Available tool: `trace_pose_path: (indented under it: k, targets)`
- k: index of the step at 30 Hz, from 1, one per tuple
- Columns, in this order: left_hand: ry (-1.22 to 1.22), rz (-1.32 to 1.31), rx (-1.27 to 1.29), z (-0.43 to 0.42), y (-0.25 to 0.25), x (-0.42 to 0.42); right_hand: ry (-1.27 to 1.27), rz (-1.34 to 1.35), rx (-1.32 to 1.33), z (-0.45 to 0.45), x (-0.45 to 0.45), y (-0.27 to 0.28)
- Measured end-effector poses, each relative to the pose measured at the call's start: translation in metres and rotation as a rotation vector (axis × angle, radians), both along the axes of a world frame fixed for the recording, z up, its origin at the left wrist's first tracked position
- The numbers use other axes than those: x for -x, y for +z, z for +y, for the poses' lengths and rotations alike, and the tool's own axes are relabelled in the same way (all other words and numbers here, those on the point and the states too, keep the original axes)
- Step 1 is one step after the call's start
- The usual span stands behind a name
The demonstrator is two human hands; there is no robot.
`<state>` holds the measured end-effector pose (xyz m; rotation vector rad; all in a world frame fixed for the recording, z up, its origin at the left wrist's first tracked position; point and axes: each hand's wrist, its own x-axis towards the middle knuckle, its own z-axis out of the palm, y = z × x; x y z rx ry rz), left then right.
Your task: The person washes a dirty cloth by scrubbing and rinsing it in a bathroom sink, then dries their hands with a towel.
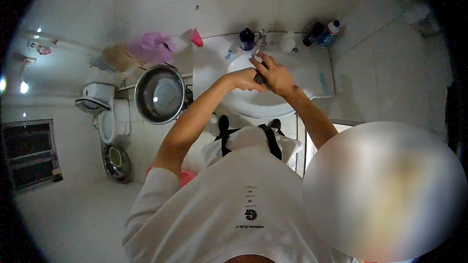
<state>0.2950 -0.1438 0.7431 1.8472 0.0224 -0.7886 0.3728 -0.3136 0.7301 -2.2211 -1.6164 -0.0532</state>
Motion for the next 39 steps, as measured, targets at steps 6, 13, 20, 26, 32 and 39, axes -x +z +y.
trace_pose_path:
  k: [6,13,20,26,32,39]
  targets:
    - [-0.126,-0.322,-0.168,0.005,-0.041,-0.009,0.089,-0.023,-0.010,0.004,-0.012,-0.015]
    - [-0.068,-0.405,-0.739,-0.011,-0.028,0.001,-0.045,0.098,0.028,0.011,-0.004,-0.039]
    - [0.009,-0.749,-1.053,-0.021,-0.033,-0.006,-0.305,0.171,0.359,0.027,-0.003,-0.033]
    - [0.020,-1.096,-1.130,-0.007,-0.029,-0.015,-0.167,0.765,0.133,0.022,-0.011,-0.044]
    - [0.017,-1.325,-1.034,0.009,-0.037,-0.035,-0.167,1.433,0.137,0.023,-0.011,0.014]
    - [0.113,-1.355,-1.049,0.012,-0.014,-0.026,-0.224,1.659,0.231,0.021,-0.008,0.019]
